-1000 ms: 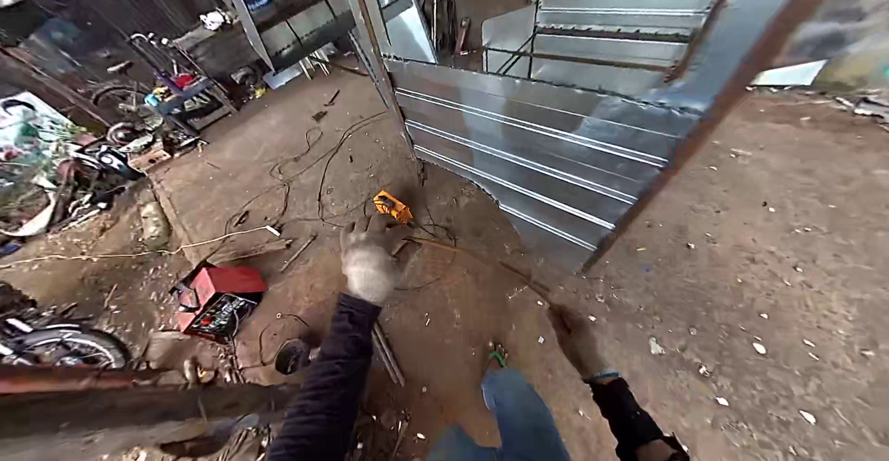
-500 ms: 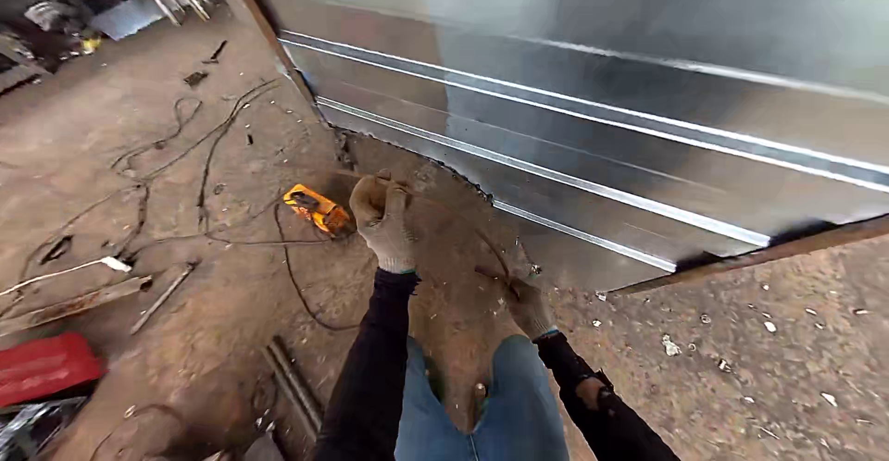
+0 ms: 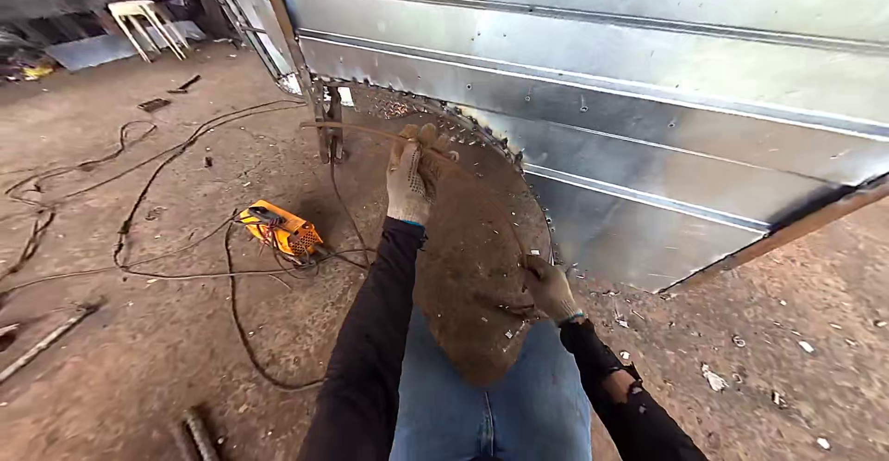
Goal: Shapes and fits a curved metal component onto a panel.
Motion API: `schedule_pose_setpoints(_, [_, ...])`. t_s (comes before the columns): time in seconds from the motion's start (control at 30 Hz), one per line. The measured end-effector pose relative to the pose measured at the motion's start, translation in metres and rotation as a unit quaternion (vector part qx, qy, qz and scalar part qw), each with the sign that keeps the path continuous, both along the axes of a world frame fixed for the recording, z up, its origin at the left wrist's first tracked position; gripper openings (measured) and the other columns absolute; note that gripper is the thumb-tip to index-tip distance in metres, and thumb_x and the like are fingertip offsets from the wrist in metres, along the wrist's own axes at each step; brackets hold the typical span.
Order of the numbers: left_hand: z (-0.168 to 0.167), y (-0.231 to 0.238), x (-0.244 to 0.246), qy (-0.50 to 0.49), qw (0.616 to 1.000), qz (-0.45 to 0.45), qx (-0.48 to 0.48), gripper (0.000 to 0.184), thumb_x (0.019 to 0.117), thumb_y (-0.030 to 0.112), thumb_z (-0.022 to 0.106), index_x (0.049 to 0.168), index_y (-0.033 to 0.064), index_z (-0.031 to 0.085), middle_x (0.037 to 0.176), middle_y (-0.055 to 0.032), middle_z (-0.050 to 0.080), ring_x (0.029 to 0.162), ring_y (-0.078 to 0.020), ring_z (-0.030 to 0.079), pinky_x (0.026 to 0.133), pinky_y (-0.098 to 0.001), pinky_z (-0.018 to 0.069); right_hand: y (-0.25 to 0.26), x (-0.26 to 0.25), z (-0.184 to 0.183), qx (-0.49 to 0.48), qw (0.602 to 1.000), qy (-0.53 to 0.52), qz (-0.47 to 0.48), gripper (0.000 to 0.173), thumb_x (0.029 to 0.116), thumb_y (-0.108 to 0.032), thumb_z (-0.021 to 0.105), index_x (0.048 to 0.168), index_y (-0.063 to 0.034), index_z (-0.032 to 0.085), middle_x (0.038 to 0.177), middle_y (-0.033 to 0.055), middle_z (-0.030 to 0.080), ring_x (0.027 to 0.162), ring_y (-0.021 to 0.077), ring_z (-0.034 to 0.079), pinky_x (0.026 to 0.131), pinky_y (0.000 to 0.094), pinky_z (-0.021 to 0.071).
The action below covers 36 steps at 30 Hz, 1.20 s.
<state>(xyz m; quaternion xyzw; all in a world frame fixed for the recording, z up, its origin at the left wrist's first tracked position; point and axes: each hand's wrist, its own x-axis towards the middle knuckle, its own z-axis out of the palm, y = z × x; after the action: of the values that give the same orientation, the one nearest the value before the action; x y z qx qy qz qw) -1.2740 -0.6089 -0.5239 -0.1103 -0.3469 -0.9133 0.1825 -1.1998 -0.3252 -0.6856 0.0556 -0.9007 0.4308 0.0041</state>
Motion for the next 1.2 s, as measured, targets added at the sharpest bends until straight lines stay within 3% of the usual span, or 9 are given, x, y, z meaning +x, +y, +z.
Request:
schedule_pose_setpoints(0.13, [-0.001,-0.002,-0.002,-0.004,0.999,-0.027,0.028,0.032,0.1103,0.015,0.039,0.142,0.0088,0.044,0.126,-0.0184,0.066,0.108,-0.0343,0.070,0.090,-0.0522,0.0596,0.006,0.000,-0.001,0.032,0.999,0.015,-0.015,0.028,0.1008,-0.025,0.059,0.122,-0.0120,0.073,0.105,0.0098,0.074,0.091,0.0231,0.071,0.088,0.0511,0.0570])
schedule_pose_setpoints(0.3, [-0.001,-0.011,-0.005,-0.004,0.999,-0.034,0.003,0.034,0.1097,0.013,0.039,0.143,0.0065,0.044,0.127,-0.0181,0.067,0.108,-0.0324,0.071,0.090,-0.0493,0.0600,-0.001,0.006,0.004,0.076,0.996,0.028,-0.030,0.028,0.0994,-0.032,0.062,0.118,-0.0169,0.077,0.113,0.0090,0.074,0.103,0.0269,0.070,0.093,0.0580,0.0542])
schedule_pose_setpoints(0.5, [0.002,-0.018,-0.009,-0.004,0.998,-0.068,-0.014,0.032,0.1102,0.014,0.038,0.139,0.0040,0.045,0.125,-0.0209,0.067,0.110,-0.0346,0.070,0.094,-0.0520,0.0586,0.004,0.000,0.005,0.060,0.996,0.024,-0.057,0.029,0.0990,-0.032,0.061,0.120,-0.0182,0.076,0.115,0.0055,0.076,0.110,0.0217,0.070,0.101,0.0525,0.0529])
schedule_pose_setpoints(0.73, [0.007,-0.016,-0.005,-0.021,0.997,-0.073,0.012,0.029,0.1110,0.014,0.033,0.137,0.0046,0.043,0.120,-0.0203,0.067,0.107,-0.0351,0.070,0.092,-0.0539,0.0587,0.000,0.001,-0.010,0.024,0.998,0.007,-0.063,0.028,0.0978,-0.030,0.062,0.119,-0.0175,0.077,0.111,0.0050,0.076,0.106,0.0188,0.071,0.099,0.0497,0.0548])
schedule_pose_setpoints(1.0, [-0.005,-0.024,-0.004,-0.016,0.996,-0.085,0.012,0.026,0.1105,0.015,0.035,0.133,0.0068,0.045,0.120,-0.0192,0.068,0.108,-0.0357,0.070,0.093,-0.0557,0.0575,-0.012,0.010,-0.020,0.006,0.998,-0.004,-0.070,0.027,0.0971,-0.032,0.065,0.117,-0.0181,0.077,0.105,0.0031,0.076,0.097,0.0157,0.071,0.092,0.0462,0.0566])
schedule_pose_setpoints(1.2, [-0.007,-0.025,-0.002,-0.022,0.995,-0.089,0.037,0.025,0.1097,0.014,0.038,0.131,0.0063,0.047,0.116,-0.0200,0.068,0.103,-0.0356,0.071,0.090,-0.0549,0.0588,-0.017,0.015,-0.021,0.004,0.997,-0.011,-0.076,0.026,0.0979,-0.031,0.065,0.118,-0.0187,0.077,0.107,0.0032,0.076,0.099,0.0160,0.071,0.093,0.0466,0.0559])
